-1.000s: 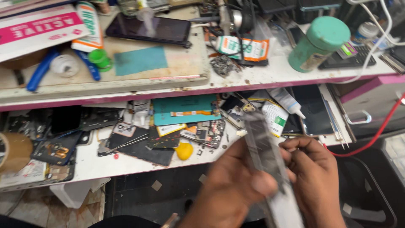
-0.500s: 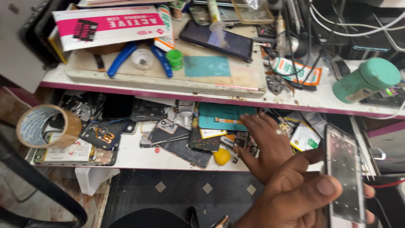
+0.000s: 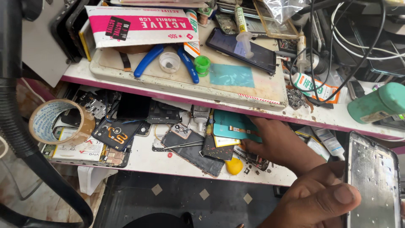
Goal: The person applies adhesive to the edges of a smartphone frame, then assembles internal components including the motherboard and battery. The person connects ribbon cables and places the back cover onto the device.
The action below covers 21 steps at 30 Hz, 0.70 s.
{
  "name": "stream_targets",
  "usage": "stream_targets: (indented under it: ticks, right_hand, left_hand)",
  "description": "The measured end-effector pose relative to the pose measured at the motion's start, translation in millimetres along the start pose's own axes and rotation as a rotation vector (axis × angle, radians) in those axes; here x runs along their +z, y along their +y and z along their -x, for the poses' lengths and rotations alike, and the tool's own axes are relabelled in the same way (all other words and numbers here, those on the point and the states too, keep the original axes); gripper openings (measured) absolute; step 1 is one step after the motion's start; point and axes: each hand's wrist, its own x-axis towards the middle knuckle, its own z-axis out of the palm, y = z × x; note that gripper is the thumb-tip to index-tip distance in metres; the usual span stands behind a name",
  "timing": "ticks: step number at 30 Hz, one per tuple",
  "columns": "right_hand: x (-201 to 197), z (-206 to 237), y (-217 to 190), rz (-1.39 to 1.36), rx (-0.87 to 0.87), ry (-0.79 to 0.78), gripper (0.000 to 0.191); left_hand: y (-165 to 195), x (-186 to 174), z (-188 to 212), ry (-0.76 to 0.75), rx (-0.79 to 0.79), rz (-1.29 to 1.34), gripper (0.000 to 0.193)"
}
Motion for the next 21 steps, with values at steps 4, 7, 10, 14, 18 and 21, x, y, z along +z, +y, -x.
stream_targets:
  ticks: [4, 7, 10, 14, 18, 21]
  right_hand:
    - [-3.4, 11.6, -12.9, 0.112, 0.020, 0.072, 0.066]
    - [0.5, 30.0, -10.2, 0.149, -0.093, 0.195, 0.069]
    - [18.2, 66.1, 15.4, 0.130, -0.154, 0.382, 0.071]
    - [45.6, 151.7, 84.1, -0.226, 0.016, 0.600, 0.072]
    - [32.7, 247.4, 133.9, -0.802, 0.290, 0.652, 0.073]
    - [43.6, 271.6, 130.5, -0.579, 0.321, 0.839, 0.074]
  left_hand:
    - [2.4, 1.1, 0.5, -0.018, -0.022, 0.010, 0.055]
    - [-0.2, 4.0, 0.5, -0.027, -0.040, 0.017, 0.055]
    - [-2.3, 8.8, -3.0, -0.049, -0.061, 0.023, 0.055]
    - [1.8, 14.3, -5.3, -0.082, -0.105, 0.020, 0.055]
    - [0.5, 19.8, 4.4, -0.079, -0.158, 0.018, 0.055]
    - [-5.3, 19.8, 4.9, -0.027, -0.174, 0.053, 0.061]
